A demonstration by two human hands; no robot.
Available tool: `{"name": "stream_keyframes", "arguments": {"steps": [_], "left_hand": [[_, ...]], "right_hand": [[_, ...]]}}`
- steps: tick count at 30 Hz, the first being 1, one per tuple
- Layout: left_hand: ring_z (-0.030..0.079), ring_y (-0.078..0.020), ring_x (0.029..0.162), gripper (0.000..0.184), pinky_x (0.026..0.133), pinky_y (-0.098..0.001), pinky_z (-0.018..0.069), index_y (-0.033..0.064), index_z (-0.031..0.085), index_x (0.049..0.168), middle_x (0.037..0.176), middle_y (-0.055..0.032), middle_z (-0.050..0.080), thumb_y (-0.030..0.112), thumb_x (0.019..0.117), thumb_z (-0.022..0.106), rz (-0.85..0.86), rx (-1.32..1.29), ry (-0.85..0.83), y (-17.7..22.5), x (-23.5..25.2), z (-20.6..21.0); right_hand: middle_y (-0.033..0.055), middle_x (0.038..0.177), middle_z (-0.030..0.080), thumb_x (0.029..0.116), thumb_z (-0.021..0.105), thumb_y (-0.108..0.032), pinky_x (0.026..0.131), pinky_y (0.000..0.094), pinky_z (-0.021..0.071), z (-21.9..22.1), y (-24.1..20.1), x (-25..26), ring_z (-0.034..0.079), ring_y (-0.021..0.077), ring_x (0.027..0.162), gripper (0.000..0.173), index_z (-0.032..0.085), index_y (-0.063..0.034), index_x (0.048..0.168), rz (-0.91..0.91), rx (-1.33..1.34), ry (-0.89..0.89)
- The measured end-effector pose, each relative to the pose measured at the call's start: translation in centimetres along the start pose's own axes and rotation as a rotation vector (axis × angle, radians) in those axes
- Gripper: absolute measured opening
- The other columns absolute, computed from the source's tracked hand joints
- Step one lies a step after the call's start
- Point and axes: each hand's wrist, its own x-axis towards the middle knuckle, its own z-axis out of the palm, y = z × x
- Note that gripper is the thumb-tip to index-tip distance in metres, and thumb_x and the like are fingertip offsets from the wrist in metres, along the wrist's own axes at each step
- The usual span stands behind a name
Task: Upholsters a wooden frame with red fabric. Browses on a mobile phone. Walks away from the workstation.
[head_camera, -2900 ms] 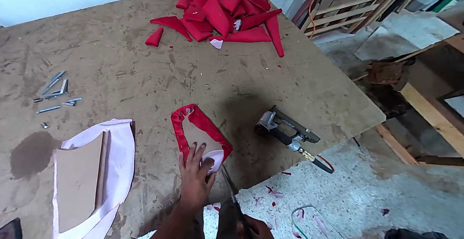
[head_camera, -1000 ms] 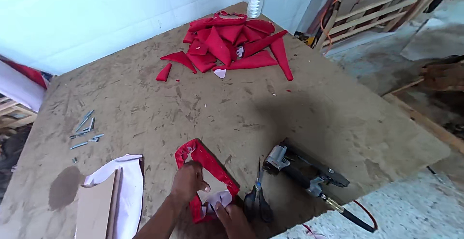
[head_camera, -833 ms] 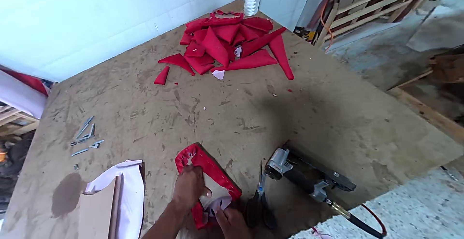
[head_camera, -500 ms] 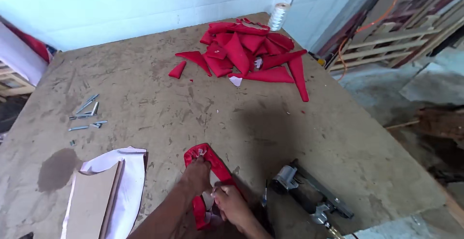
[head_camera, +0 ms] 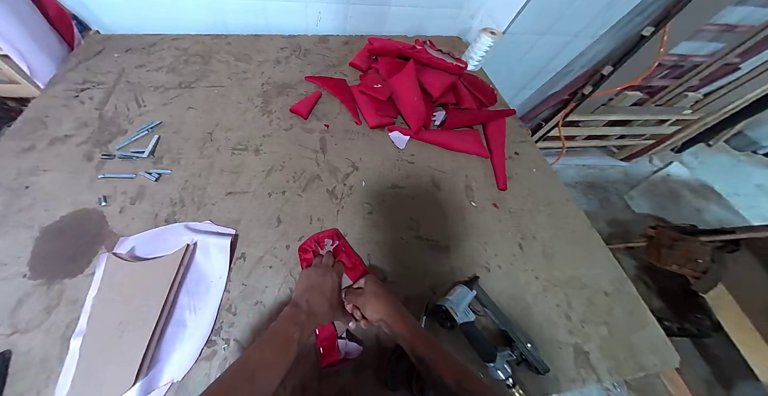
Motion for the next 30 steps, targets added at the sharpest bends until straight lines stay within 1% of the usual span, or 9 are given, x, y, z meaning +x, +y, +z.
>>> {"name": "stream_keyframes", "arguments": {"steps": [7, 10, 13, 16, 19, 22, 24, 27, 30], "left_hand": [[0.051, -0.0375, 0.135, 0.086, 0.090, -0.0560, 0.0576, 0.0106, 0.063, 0.128, 0.145, -0.0161, 0.053, 0.061, 0.0615, 0.083, -0.069, -0.013, 0.048, 0.9, 0.0, 0.5], [0.054, -0.0356, 0.133, 0.079, 0.092, -0.0552, 0.0575, 0.0110, 0.065, 0.126, 0.140, -0.0145, 0.057, 0.065, 0.0688, 0.079, -0.075, -0.020, 0.054, 0.9, -0.2, 0.7], [0.053, -0.0368, 0.134, 0.092, 0.095, -0.0573, 0.0557, 0.0103, 0.065, 0.128, 0.143, -0.0156, 0.055, 0.078, 0.0675, 0.076, -0.069, -0.065, 0.061, 0.7, -0.1, 0.4], [0.052, -0.0374, 0.135, 0.087, 0.098, -0.0583, 0.0544, 0.0094, 0.063, 0.130, 0.144, -0.0164, 0.054, 0.075, 0.0738, 0.074, -0.061, -0.095, 0.019, 0.5, -0.4, 0.3], [0.054, -0.0353, 0.132, 0.083, 0.096, -0.0567, 0.0551, 0.0102, 0.064, 0.130, 0.139, -0.0139, 0.057, 0.074, 0.0780, 0.071, -0.040, -0.093, 0.012, -0.1, -0.3, 0.3], [0.055, -0.0352, 0.130, 0.080, 0.097, -0.0557, 0.0551, 0.0089, 0.065, 0.126, 0.135, -0.0139, 0.059, 0.075, 0.0808, 0.068, -0.004, -0.096, 0.020, -0.4, -0.3, 0.5], [0.055, -0.0349, 0.130, 0.078, 0.096, -0.0551, 0.0551, 0.0090, 0.066, 0.124, 0.133, -0.0136, 0.060, 0.074, 0.0816, 0.068, 0.003, -0.103, 0.028, -0.7, -0.6, 0.5], [0.056, -0.0355, 0.130, 0.075, 0.095, -0.0567, 0.0559, 0.0100, 0.066, 0.126, 0.135, -0.0143, 0.059, 0.069, 0.0805, 0.072, 0.006, -0.139, 0.048, -1.0, -0.8, 0.4], [0.056, -0.0364, 0.130, 0.068, 0.095, -0.0584, 0.0551, 0.0100, 0.065, 0.128, 0.135, -0.0149, 0.059, 0.061, 0.0835, 0.074, 0.014, -0.182, 0.047, -1.5, -0.8, 0.5]], "right_hand": [[0.0039, 0.069, 0.068, 0.0937, 0.069, -0.038, 0.059, 0.0377, 0.0588, 0.5, -0.8, 0.3, 0.066, 0.0161, 0.056, 0.033, 0.069, -0.0069, 0.102, 0.022, -0.200, 0.147], [0.0036, 0.074, 0.071, 0.0963, 0.069, -0.038, 0.061, 0.0362, 0.0607, -0.2, 0.5, -0.7, 0.069, 0.0155, 0.061, 0.032, 0.071, -0.0077, 0.108, -0.140, -0.104, 0.178], [0.0028, 0.103, 0.075, 0.0995, 0.063, -0.042, 0.084, 0.0415, 0.0634, -5.0, 5.0, -5.4, 0.074, 0.0155, 0.090, 0.037, 0.073, -0.0138, 0.121, -0.332, -0.114, 0.498], [0.0131, 0.119, 0.070, 0.0950, 0.072, -0.037, 0.095, 0.0504, 0.0578, -11.0, 13.6, -11.2, 0.069, 0.0261, 0.109, 0.046, 0.067, -0.0073, 0.129, -0.364, -0.209, 0.909], [0.0261, 0.138, 0.057, 0.0778, 0.088, -0.036, 0.101, 0.0607, 0.0516, -12.4, 20.4, -11.9, 0.060, 0.0412, 0.123, 0.083, 0.054, -0.0048, 0.146, -0.314, -0.435, 0.944], [0.0242, 0.146, 0.050, 0.0707, 0.091, -0.021, 0.102, 0.0583, 0.0525, -11.3, 22.1, -9.9, 0.056, 0.0408, 0.129, 0.093, 0.048, -0.0102, 0.152, -0.284, -0.610, 0.916], [0.0232, 0.148, 0.048, 0.0705, 0.087, -0.015, 0.097, 0.0560, 0.0558, -10.9, 21.1, -9.0, 0.059, 0.0395, 0.126, 0.090, 0.048, -0.0102, 0.152, -0.265, -0.644, 0.936], [0.0222, 0.137, 0.055, 0.0710, 0.085, -0.022, 0.087, 0.0573, 0.0588, -9.1, 17.6, -10.9, 0.065, 0.0382, 0.112, 0.077, 0.056, -0.0060, 0.141, -0.140, -0.607, 0.945], [0.0197, 0.095, 0.070, 0.0819, 0.077, -0.028, 0.074, 0.0615, 0.0561, -5.1, 12.3, -15.5, 0.070, 0.0365, 0.084, 0.046, 0.065, 0.0007, 0.116, 0.003, -0.437, 0.817]]}}
